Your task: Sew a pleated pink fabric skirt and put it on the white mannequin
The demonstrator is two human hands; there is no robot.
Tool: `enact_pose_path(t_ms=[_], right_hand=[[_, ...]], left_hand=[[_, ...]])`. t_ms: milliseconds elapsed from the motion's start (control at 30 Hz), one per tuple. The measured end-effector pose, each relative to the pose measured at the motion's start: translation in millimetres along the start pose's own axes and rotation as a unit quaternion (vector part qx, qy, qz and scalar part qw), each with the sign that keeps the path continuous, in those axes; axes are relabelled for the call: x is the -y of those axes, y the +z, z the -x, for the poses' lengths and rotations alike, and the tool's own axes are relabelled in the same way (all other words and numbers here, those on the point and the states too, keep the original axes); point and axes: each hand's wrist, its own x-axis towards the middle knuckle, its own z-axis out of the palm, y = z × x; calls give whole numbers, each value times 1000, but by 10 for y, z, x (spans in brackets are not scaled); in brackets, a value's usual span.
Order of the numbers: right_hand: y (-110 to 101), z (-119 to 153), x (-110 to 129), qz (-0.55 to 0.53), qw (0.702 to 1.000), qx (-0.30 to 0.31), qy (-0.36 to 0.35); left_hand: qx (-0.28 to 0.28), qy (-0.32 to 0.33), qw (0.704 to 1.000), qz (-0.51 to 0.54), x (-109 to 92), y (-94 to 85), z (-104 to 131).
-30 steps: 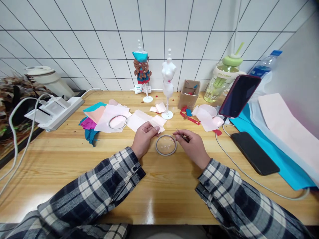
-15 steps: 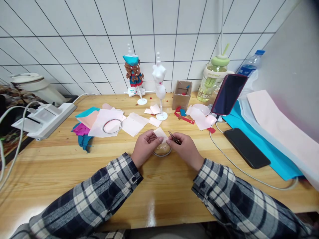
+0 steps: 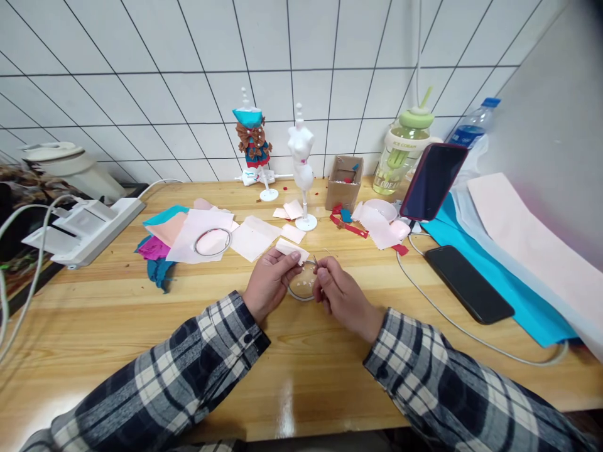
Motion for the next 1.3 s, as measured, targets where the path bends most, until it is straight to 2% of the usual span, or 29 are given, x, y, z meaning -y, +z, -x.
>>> enact_pose_path(t_ms=[133, 333, 633, 1300], right_hand=[[45, 56, 55, 59, 998, 34, -9], [56, 62, 61, 96, 993, 67, -17], [65, 59, 44, 74, 995, 67, -19], [77, 39, 19, 71, 996, 51, -22]], left_hand=[[-8, -21, 999, 39, 0, 10, 15], [17, -32, 999, 41, 10, 17, 40], [41, -41, 998, 7, 20, 62, 72], [36, -50, 998, 23, 45, 40, 67]])
